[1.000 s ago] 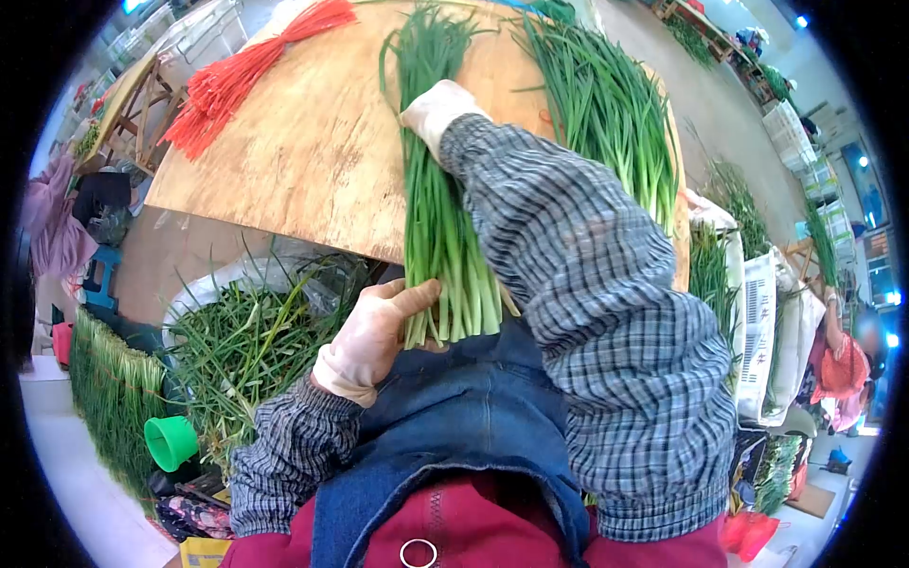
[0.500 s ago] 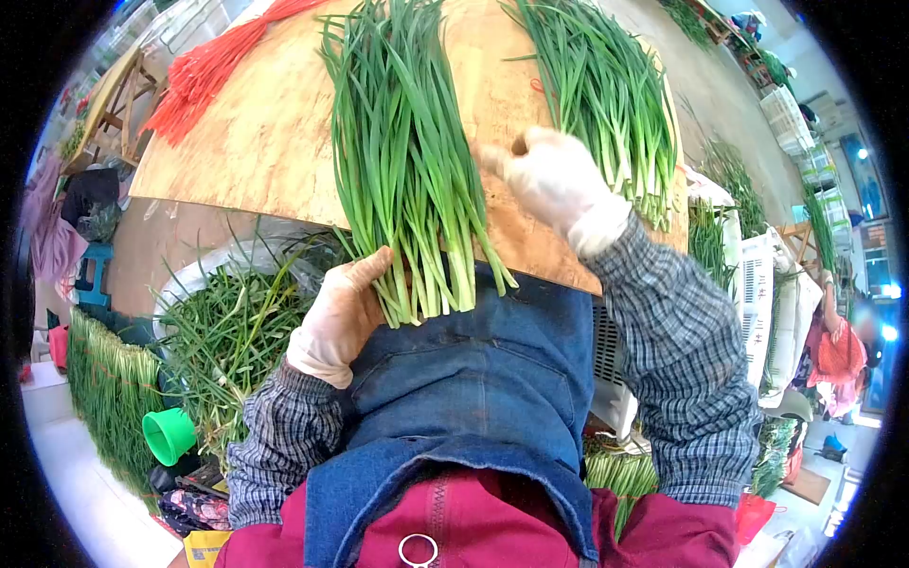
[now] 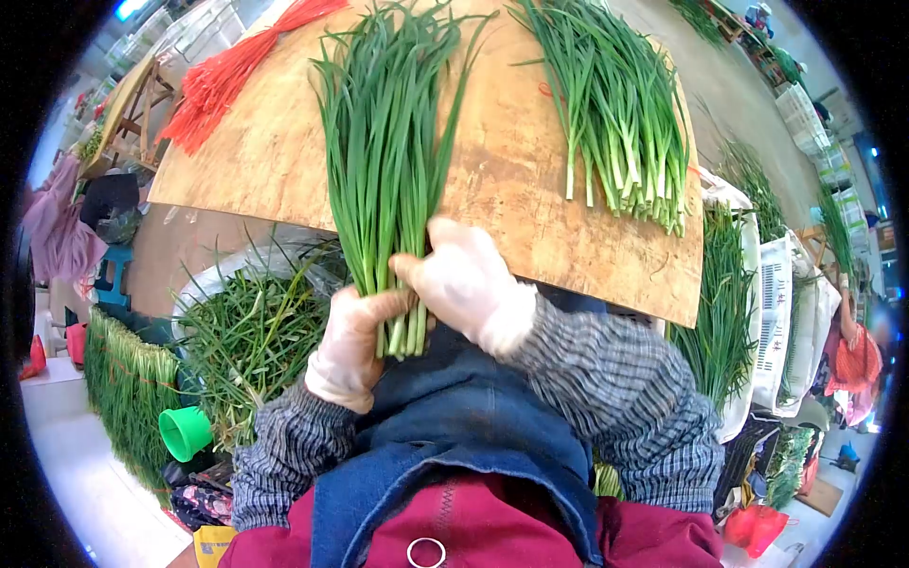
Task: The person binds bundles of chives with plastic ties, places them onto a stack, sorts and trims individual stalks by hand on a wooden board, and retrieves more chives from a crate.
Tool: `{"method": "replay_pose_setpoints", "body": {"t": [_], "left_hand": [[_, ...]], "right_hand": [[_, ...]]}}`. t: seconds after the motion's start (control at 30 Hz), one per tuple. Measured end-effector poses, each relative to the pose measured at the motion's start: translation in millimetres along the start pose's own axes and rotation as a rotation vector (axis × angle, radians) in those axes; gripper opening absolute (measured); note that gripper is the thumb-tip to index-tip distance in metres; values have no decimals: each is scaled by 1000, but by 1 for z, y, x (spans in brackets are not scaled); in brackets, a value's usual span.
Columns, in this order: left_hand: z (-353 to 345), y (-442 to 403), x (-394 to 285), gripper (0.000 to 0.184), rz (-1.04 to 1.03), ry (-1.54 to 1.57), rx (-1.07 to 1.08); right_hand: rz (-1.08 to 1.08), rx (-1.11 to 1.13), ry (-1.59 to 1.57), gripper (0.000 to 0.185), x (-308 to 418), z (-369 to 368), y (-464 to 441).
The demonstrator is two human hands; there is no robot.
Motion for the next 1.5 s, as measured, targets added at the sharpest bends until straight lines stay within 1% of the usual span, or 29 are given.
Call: {"method": "replay_pose_setpoints", "body": {"t": [0.03, 0.07, 0.13, 0.17, 0.2, 0.23, 0.27, 0.3, 0.33, 0.37, 0.47, 0.5, 0.6, 0.63, 0.73, 0.77, 0.8, 0.87, 0.9, 0.93, 1.0, 1.1, 1.2, 1.23, 1.33, 1.43, 1.5], "left_hand": [[4, 6, 2, 32, -5, -4, -9], [8, 12, 4, 32, -13, -10, -16], [19, 20, 14, 36, 8, -14, -15], [21, 22, 17, 35, 33, -20, 0], [22, 23, 20, 35, 61, -26, 17], [20, 21, 24, 34, 42, -13, 17], [20, 20, 27, 35, 31, -40, 68], [20, 17, 30, 36, -86, -154, 67], [18, 13, 33, 37, -204, -267, 66], [22, 8, 31, 43, -275, -617, 86], [10, 15, 3, 48, -424, -1064, 317], [12, 13, 3, 48, -404, -1156, 333], [4, 3, -1, 51, -340, -1243, 593], [0, 2, -4, 56, -321, -1292, 601], [-6, -1, -6, 57, -294, -1339, 569], [-6, -2, -4, 55, -211, -1201, 563], [-4, -2, 1, 54, -131, -1065, 553], [2, -6, 9, 51, 23, -788, 520], [4, -8, 13, 47, 41, -728, 585], [8, -9, 21, 47, 67, -532, 629], [11, -13, 38, 47, 119, -356, 682], [7, -11, 40, 41, 164, -461, 560], [10, -16, 43, 36, 197, -365, 553], [9, -17, 42, 36, 176, -327, 533], [7, -21, 49, 39, 113, -196, 460], [2, -22, 52, 43, 135, -144, 476], [-7, -20, 51, 46, 106, -60, 515]], "right_hand": [[-33, 53, -50, 30, -3, -1, 8], [-223, 70, -160, 35, -3, -1, 16], [-421, 113, -171, 45, -23, -5, 32], [-480, 134, -285, 52, -39, -12, 39], [-551, 158, -487, 49, -37, -15, 43], [-568, 160, -613, 47, -32, -17, 48], [-580, 161, -738, 46, -23, -21, 52], [-619, 177, -796, 46, -13, -24, 54], [-603, 134, -894, 43, -12, -33, 58], [-633, 134, -872, 41, -14, -36, 60], [-734, 138, -876, 38, -11, -32, 65], [-772, 142, -887, 38, -9, -31, 68], [-722, 34, -923, 40, -15, -29, 69], [-730, 41, -870, 39, -16, -25, 69], [-604, -33, -768, 39, -26, -19, 72], [-561, -37, -754, 36, -31, -15, 72], [-695, 34, -772, 38, -20, 0, 72], [-729, -11, -630, 41, -17, 18, 77], [-602, -20, -557, 41, -16, 29, 79], [-566, -21, -541, 37, -2, 43, 81], [-646, 72, -690, 37, -12, 50, 85], [-793, 202, -569, 36, -52, 51, 96], [-873, 226, -625, 29, -59, 55, 112], [-881, 237, -651, 29, -62, 53, 115], [-905, 258, -706, 30, -67, 49, 118], [-920, 267, -727, 31, -66, 49, 117], [-927, 277, -752, 31, -67, 50, 117]]}}
Point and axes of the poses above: each hand's wrist, its own y-axis away from the middle knuckle, its own z-axis out of the back of the hand, x = y × z, the point moved 3 cm from there along -y, towards the middle knuckle, and after that the axes turned 13 degrees about -x, right-handed, at the moved point
